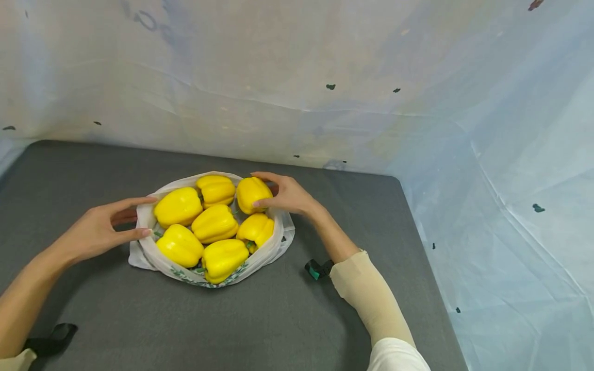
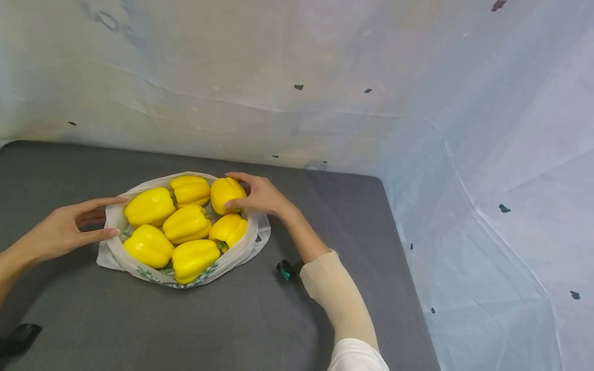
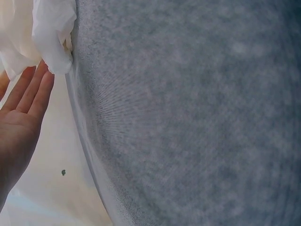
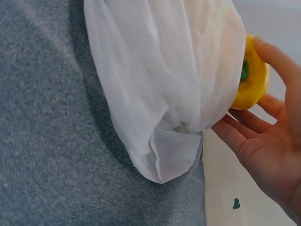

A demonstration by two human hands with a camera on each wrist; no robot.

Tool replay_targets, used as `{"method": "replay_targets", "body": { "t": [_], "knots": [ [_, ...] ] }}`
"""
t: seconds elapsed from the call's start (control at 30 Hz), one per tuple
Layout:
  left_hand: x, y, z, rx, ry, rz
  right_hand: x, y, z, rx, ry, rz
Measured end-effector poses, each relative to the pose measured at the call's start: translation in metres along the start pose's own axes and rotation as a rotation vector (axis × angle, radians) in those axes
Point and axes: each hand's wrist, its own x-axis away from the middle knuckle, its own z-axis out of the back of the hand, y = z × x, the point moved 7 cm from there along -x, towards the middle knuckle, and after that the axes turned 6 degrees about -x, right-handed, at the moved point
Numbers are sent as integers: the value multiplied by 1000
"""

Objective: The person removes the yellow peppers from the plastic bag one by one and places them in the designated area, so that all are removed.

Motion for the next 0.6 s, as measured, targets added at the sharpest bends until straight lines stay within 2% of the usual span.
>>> {"method": "replay_targets", "body": {
  "t": [0.23,0.47,0.6],
  "knots": [
    [0,1,0,-4,2,3,5,-2,8,-82,48,25],
    [1,2,0,-4,6,-1,9,1,18,-81,133,52],
    [3,1,-1,-2,0,6,12,5,24,-94,173,34]
  ]
}}
